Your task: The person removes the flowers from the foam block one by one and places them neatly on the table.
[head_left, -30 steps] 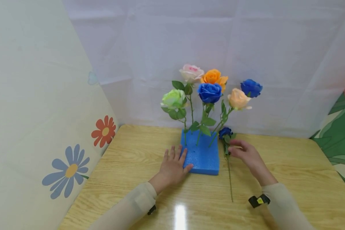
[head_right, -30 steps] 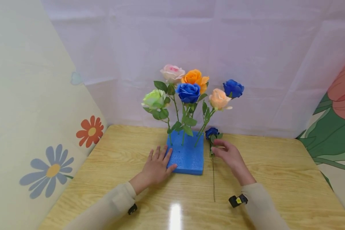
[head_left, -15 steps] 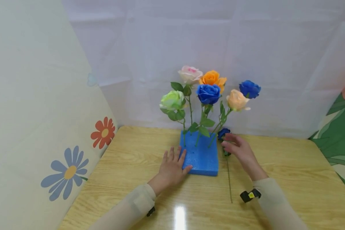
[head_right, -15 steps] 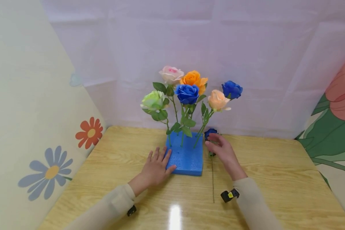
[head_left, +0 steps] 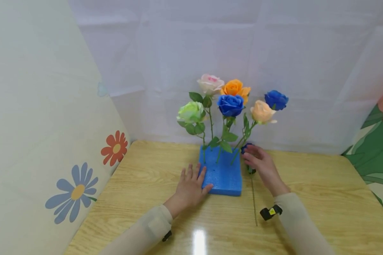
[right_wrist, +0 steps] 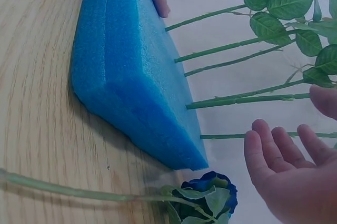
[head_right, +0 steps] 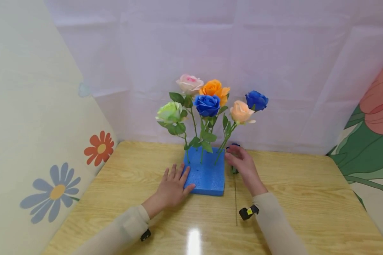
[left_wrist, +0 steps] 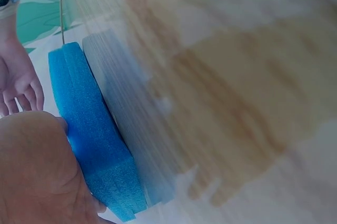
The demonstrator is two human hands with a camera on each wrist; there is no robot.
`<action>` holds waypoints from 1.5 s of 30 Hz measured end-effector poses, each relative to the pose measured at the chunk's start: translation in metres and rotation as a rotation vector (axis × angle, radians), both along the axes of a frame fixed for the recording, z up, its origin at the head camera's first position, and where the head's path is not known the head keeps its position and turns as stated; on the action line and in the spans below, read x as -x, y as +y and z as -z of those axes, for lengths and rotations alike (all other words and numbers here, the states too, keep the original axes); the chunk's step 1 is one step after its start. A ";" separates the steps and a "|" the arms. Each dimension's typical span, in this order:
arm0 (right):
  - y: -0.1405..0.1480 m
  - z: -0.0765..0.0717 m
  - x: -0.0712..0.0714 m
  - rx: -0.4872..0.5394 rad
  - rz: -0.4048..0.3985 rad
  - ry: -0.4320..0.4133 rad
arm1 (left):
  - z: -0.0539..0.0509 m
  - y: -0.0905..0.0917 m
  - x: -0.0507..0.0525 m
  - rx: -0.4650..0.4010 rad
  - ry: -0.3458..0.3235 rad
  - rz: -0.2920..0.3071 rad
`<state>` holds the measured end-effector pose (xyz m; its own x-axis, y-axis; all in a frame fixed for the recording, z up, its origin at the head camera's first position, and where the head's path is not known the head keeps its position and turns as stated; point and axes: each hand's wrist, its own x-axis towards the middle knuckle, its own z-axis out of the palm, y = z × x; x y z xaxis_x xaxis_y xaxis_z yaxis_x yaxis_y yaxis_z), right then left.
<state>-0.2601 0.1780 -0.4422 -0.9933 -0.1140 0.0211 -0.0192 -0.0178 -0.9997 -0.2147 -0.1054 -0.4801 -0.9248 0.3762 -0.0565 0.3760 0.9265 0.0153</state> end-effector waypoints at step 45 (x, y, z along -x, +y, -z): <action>-0.039 0.004 0.017 0.087 0.210 0.025 | -0.003 -0.001 -0.001 0.028 0.026 -0.016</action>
